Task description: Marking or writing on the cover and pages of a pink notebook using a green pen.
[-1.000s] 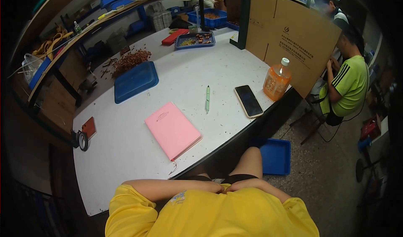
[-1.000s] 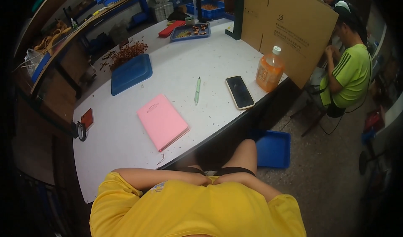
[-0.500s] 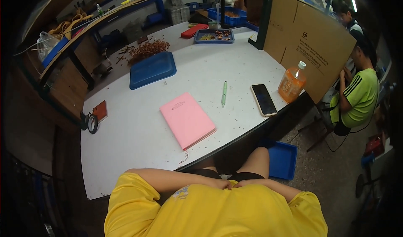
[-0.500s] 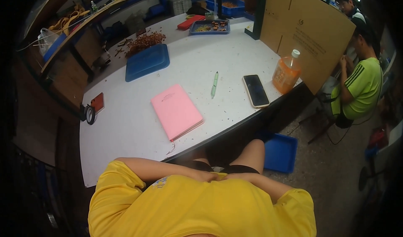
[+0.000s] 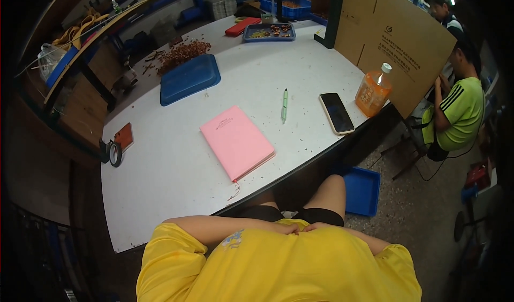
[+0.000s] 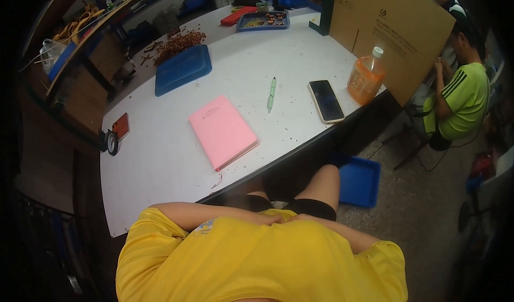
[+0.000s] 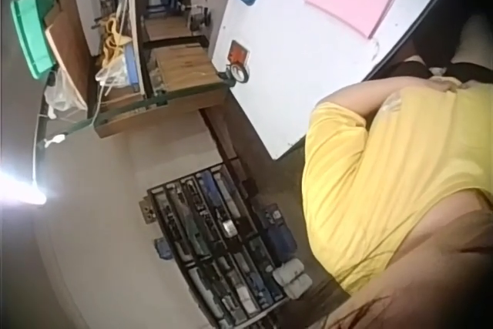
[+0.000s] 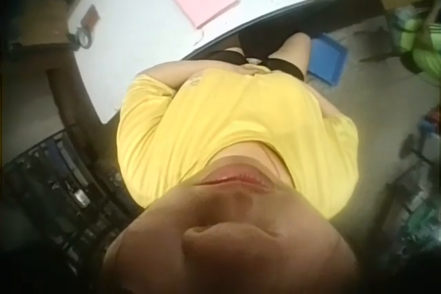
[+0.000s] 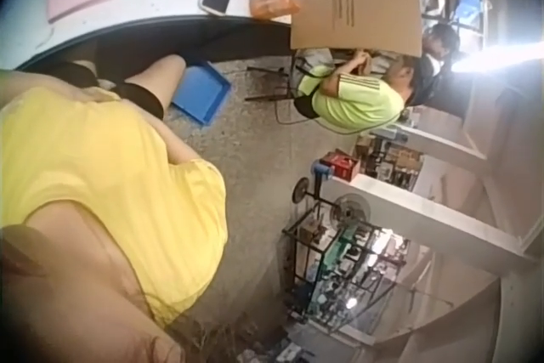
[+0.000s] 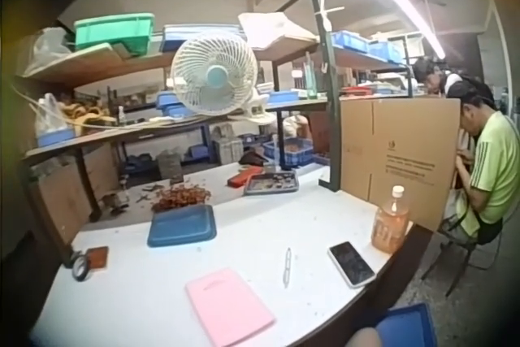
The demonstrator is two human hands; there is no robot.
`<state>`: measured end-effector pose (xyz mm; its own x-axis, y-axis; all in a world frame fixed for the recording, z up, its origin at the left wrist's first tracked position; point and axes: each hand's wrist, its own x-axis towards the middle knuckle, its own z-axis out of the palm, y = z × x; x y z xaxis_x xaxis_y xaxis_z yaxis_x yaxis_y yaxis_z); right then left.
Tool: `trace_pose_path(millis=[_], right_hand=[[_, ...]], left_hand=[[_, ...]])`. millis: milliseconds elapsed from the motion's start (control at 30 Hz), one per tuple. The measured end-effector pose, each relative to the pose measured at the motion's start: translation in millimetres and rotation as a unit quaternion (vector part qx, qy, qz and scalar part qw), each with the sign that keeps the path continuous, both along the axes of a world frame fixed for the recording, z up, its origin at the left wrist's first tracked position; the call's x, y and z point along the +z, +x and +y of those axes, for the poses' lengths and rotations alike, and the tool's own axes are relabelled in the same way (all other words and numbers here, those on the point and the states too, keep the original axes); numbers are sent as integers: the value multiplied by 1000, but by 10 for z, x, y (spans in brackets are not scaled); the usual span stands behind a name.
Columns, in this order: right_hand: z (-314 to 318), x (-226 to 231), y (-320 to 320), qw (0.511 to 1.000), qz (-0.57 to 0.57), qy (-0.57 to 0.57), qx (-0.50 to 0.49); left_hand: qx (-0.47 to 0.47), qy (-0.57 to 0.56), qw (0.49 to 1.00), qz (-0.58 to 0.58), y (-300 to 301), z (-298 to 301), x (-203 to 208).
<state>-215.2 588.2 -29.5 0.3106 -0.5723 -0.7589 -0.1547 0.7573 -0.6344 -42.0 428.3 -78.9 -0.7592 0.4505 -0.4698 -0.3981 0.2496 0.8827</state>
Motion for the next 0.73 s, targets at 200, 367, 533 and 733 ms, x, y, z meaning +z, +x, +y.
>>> trace_pose_path(millis=[200, 367, 533, 733], right_hand=[[44, 144, 88, 1000, 12, -14, -16], [216, 113, 75, 990, 24, -84, -115], [535, 307, 109, 929, -6, -162, -332], [736, 352, -172, 942, 219, 201, -155]], left_hand=[[-3, 7, 999, 45, 59, -15, 247], [46, 7, 997, 56, 112, 39, 285], [316, -21, 942, -114, 227, 20, 480], [461, 217, 791, -339, 1140, -447, 729]])
